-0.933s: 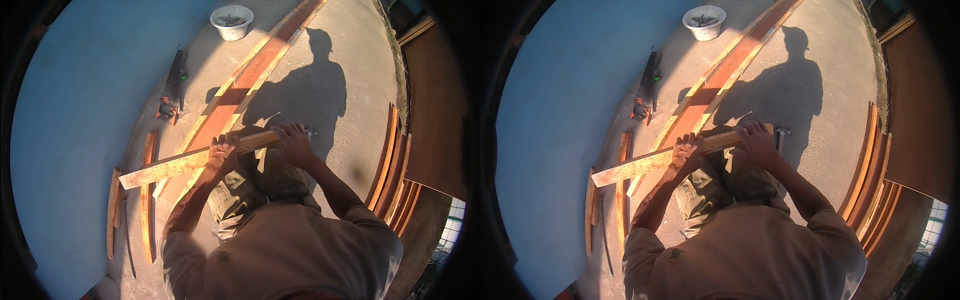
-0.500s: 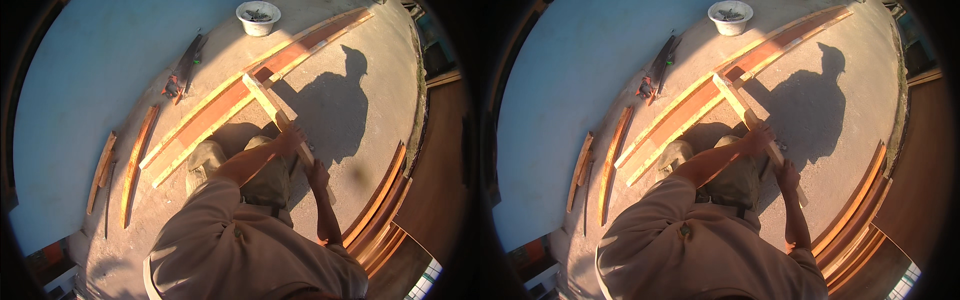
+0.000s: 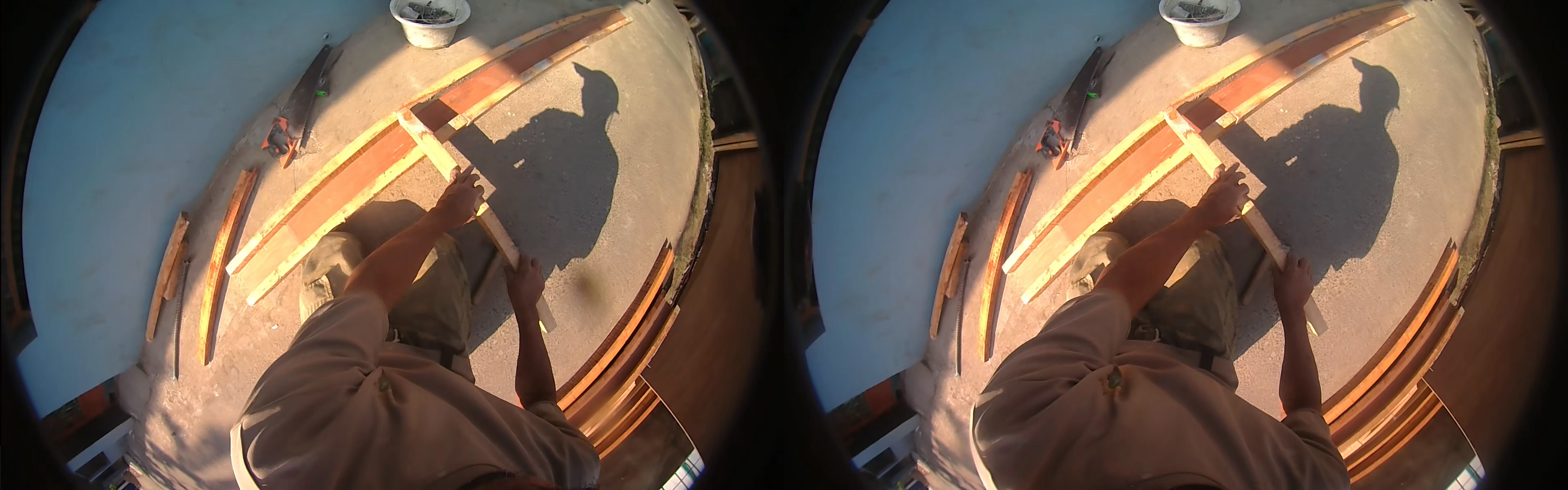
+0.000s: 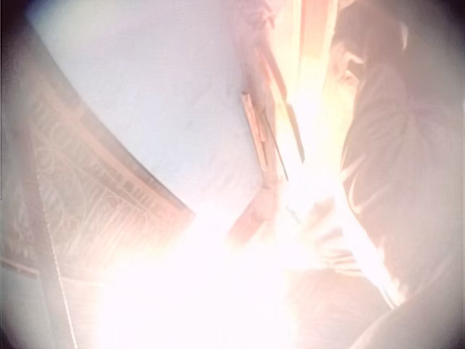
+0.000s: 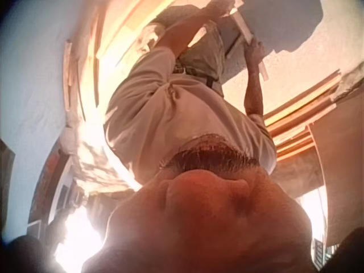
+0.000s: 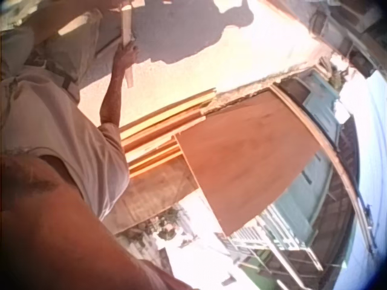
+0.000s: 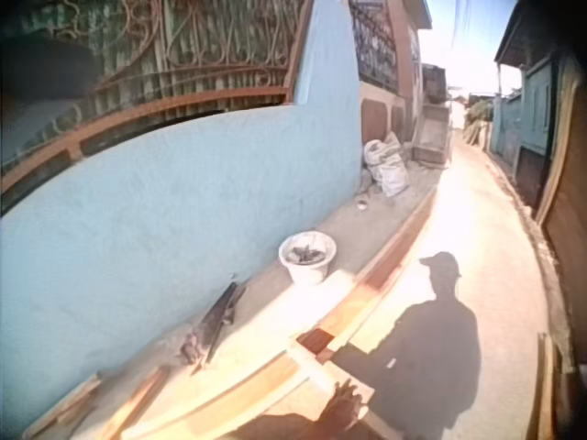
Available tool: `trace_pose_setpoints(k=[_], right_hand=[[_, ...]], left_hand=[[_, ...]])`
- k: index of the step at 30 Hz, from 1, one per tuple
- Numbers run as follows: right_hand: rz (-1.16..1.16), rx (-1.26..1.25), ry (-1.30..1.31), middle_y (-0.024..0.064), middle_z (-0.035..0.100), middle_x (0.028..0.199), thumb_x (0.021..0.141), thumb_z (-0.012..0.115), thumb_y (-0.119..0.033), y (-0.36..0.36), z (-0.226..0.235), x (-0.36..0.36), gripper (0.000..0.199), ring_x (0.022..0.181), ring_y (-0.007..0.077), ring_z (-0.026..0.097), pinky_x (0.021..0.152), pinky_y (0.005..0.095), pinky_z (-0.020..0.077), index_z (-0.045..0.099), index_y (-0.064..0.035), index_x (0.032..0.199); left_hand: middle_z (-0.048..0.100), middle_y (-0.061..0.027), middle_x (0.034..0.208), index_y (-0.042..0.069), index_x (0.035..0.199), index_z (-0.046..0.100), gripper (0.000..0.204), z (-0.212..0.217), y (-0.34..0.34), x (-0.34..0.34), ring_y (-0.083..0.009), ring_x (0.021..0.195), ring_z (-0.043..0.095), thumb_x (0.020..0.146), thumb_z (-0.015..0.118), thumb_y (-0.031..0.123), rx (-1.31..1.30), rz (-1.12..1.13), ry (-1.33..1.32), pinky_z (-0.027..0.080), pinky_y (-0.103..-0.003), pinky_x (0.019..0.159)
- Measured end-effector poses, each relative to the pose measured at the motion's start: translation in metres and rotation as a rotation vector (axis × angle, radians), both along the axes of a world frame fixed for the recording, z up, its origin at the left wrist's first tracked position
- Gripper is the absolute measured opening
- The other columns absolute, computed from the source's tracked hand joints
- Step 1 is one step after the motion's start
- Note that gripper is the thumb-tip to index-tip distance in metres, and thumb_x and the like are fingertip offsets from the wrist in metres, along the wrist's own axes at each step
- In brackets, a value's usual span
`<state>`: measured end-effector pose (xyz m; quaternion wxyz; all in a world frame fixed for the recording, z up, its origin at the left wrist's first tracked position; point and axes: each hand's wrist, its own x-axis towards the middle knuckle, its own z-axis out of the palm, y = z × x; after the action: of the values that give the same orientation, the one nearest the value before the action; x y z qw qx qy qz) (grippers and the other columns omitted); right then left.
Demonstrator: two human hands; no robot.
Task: The person kneels on a concrete floor and assembles a wooden frame using planks, a hammer, and a hand saw. They measure and cut wood pieces, then nail them together to form a rectangular structure.
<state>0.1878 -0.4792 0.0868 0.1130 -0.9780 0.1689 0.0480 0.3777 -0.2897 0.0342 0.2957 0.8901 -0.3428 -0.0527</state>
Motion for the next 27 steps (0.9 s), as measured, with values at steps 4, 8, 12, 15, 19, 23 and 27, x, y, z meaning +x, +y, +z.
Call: trace_pose_setpoints(k=[4, 8, 12, 15, 19, 23, 27], right_hand=[[0.045, -0.010, -0.038, 0.0168, 0.056, 0.097, 0.075, 0.077, -0.027, -0.009, -0.020, 0.005, 0.044, 0.090, 0.0379, 0.060, 0.074, 0.0479, 0.0513, 0.056, -0.0073, 0.108], [0.050, -0.007, -0.024, 0.0169, 0.056, 0.097, 0.075, 0.077, -0.028, -0.007, -0.019, 0.007, 0.045, 0.092, 0.0382, 0.059, 0.074, 0.0481, 0.0514, 0.057, -0.0077, 0.110], [0.095, -0.007, -0.014, 0.0168, 0.056, 0.097, 0.076, 0.077, -0.028, -0.002, -0.023, 0.016, 0.044, 0.092, 0.0384, 0.059, 0.073, 0.0490, 0.0513, 0.057, -0.0082, 0.110], [0.051, -0.017, 0.007, 0.0169, 0.056, 0.098, 0.076, 0.077, -0.027, -0.012, -0.032, 0.012, 0.045, 0.091, 0.0386, 0.059, 0.073, 0.0496, 0.0513, 0.056, -0.0081, 0.112], [0.035, 0.033, 0.083, 0.0197, 0.056, 0.100, 0.075, 0.077, -0.024, -0.003, -0.021, 0.021, 0.043, 0.092, 0.0417, 0.058, 0.075, 0.0499, 0.0500, 0.055, -0.0039, 0.106], [0.056, -0.011, 0.126, 0.0175, 0.055, 0.100, 0.077, 0.076, -0.026, -0.009, -0.024, 0.023, 0.043, 0.092, 0.0404, 0.060, 0.074, 0.0507, 0.0517, 0.052, -0.0054, 0.107], [0.065, -0.038, 0.160, 0.0180, 0.054, 0.100, 0.077, 0.076, -0.025, -0.012, -0.026, 0.026, 0.042, 0.090, 0.0414, 0.059, 0.072, 0.0514, 0.0520, 0.051, -0.0050, 0.104]], left_hand=[[0.045, -0.0236, 0.133, 0.003, 0.118, 0.057, 0.050, 0.003, -0.005, 0.003, -0.0412, 0.140, 0.023, 0.071, 0.072, 0.014, 0.050, 0.018, -0.010, 0.018, -0.059, 0.112], [0.045, -0.0277, 0.132, 0.000, 0.128, 0.046, 0.064, 0.007, 0.001, -0.011, -0.0393, 0.139, 0.027, 0.071, 0.072, 0.015, -0.138, 0.462, -0.044, 0.022, -0.057, 0.111], [0.037, -0.0276, 0.142, -0.004, 0.133, 0.042, 0.064, -0.086, 0.040, 0.007, -0.0364, 0.139, 0.030, 0.080, 0.065, 0.025, -1.216, 0.988, 0.767, 0.025, -0.053, 0.112], [0.027, -0.0292, 0.149, -0.009, 0.143, 0.025, 0.088, -0.064, 0.033, 0.033, -0.0395, 0.139, 0.027, 0.089, 0.048, 0.056, -1.324, 0.881, 1.389, 0.019, -0.055, 0.113], [0.040, -0.0276, 0.141, -0.006, 0.140, 0.035, 0.093, -0.073, 0.036, 0.061, -0.0403, 0.132, 0.035, 0.086, 0.038, 0.070, -1.560, 0.877, 1.537, 0.015, -0.060, 0.111], [0.059, -0.0184, 0.112, 0.001, 0.117, 0.055, 0.071, -0.081, 0.026, 0.080, -0.0355, 0.104, 0.053, 0.089, 0.036, 0.064, -1.838, 0.844, 1.635, 0.035, -0.053, 0.098], [0.061, -0.0163, 0.099, 0.005, 0.114, 0.056, 0.064, -0.088, 0.019, 0.091, -0.0328, 0.095, 0.057, 0.090, 0.034, 0.061, -2.110, 0.764, 1.600, 0.045, -0.049, 0.087]])
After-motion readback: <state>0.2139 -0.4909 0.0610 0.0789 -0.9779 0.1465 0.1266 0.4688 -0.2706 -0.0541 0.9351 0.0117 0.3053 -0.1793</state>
